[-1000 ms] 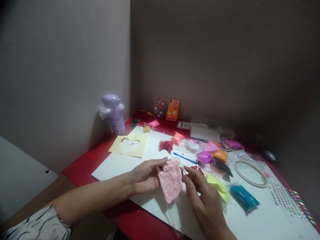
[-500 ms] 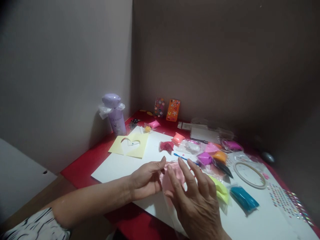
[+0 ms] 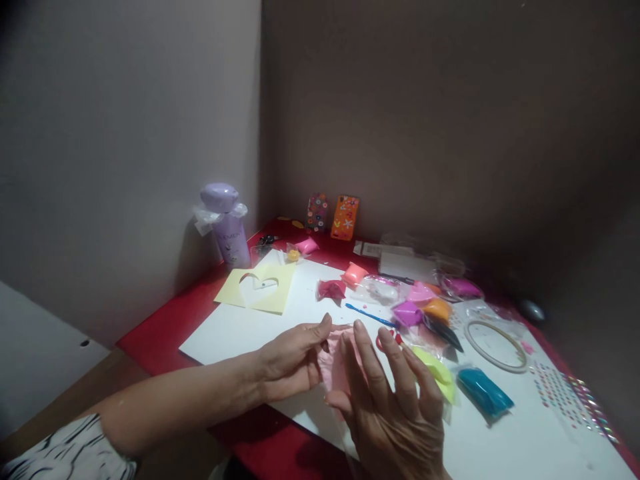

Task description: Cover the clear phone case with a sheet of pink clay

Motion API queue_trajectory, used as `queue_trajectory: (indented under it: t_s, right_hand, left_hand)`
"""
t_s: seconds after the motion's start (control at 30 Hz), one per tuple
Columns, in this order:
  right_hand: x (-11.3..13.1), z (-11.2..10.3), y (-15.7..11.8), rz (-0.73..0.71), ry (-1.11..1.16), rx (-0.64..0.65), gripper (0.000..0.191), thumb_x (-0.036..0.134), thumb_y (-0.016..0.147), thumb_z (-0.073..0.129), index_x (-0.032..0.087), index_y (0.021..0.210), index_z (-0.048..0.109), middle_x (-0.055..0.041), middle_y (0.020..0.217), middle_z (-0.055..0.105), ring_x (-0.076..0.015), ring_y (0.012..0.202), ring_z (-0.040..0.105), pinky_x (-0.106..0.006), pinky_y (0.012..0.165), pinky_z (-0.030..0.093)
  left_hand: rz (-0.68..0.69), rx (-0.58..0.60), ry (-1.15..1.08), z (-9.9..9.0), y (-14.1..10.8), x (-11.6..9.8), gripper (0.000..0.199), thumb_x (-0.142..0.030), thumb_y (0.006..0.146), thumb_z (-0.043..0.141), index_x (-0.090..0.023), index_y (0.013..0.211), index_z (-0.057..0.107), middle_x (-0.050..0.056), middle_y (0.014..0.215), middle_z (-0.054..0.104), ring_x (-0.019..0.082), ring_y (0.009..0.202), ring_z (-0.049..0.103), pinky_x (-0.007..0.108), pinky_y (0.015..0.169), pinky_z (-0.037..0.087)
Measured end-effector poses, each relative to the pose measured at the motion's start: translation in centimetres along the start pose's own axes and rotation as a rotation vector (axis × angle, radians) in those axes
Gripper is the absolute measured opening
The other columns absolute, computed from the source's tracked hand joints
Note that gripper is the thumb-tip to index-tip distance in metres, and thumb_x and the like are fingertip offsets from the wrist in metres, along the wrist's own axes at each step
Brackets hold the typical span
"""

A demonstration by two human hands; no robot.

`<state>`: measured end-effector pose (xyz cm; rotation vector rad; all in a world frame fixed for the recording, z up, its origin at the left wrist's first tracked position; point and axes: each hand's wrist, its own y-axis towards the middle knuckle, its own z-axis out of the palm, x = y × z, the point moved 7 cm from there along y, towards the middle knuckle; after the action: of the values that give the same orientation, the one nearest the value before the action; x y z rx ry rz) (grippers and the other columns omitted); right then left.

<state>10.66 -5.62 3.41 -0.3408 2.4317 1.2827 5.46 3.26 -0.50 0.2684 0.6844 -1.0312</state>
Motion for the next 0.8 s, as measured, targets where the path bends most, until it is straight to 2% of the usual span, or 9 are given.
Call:
queue_trajectory:
  t_s: [0.2, 0.33, 0.43, 0.67, 0.8]
  right_hand:
    - [-0.4, -0.1, 0.0, 0.032, 0.017, 0.015, 0.056, 0.047, 0.089, 0.040, 0.013, 0.134, 0.047, -0.0115, 0.135, 0.050, -0.0361, 0.136, 0.029, -0.052, 0.104, 0.029]
    - [-0.7, 0.0, -0.1, 0.063, 0.003, 0.025, 0.055, 0.047, 0.089, 0.040, 0.020, 0.136, 0.045, -0.0081, 0.135, 0.050, -0.0348, 0.135, 0.031, -0.050, 0.101, 0.032]
    - [-1.0, 0.0, -0.3, 0.092, 0.029, 0.037, 0.057, 0.048, 0.089, 0.038, 0.019, 0.139, 0.041, -0.0088, 0.134, 0.052, -0.0370, 0.134, 0.032, -0.053, 0.098, 0.034]
    - [-1.6, 0.0, -0.7, 0.138, 0.097, 0.052, 0.054, 0.043, 0.090, 0.038, 0.018, 0.137, 0.042, -0.0121, 0.135, 0.050, -0.0398, 0.133, 0.032, -0.055, 0.097, 0.032]
    - [-2.2, 0.1, -1.0, 0.162, 0.168, 0.035, 0.051, 0.044, 0.090, 0.035, 0.022, 0.135, 0.046, -0.0100, 0.136, 0.049, -0.0381, 0.131, 0.035, -0.053, 0.097, 0.032]
  left_hand:
    - [-0.010, -0.029, -0.013, 0.0, -0.2, 0.0, 0.041, -0.038, 0.093, 0.043, -0.005, 0.102, 0.066, 0.015, 0.088, 0.066, 0.016, 0.075, 0.063, 0.031, 0.081, 0.046]
    - [-0.013, -0.032, -0.023, 0.0, -0.2, 0.0, 0.042, -0.035, 0.095, 0.036, -0.006, 0.105, 0.065, 0.014, 0.090, 0.067, 0.014, 0.076, 0.063, 0.029, 0.083, 0.046]
    - [-0.011, -0.031, -0.020, 0.0, -0.1, 0.1, 0.043, -0.034, 0.095, 0.035, -0.006, 0.106, 0.065, 0.014, 0.089, 0.067, 0.015, 0.080, 0.063, 0.030, 0.085, 0.045]
    - [-0.008, -0.051, -0.014, -0.3, 0.0, 0.1, 0.041, -0.036, 0.094, 0.040, -0.005, 0.107, 0.064, 0.016, 0.093, 0.067, 0.018, 0.087, 0.064, 0.032, 0.089, 0.044]
    - [-0.005, -0.039, -0.019, -0.4, 0.0, 0.1, 0.041, -0.038, 0.092, 0.045, -0.005, 0.108, 0.064, 0.017, 0.096, 0.067, 0.019, 0.087, 0.064, 0.034, 0.090, 0.042]
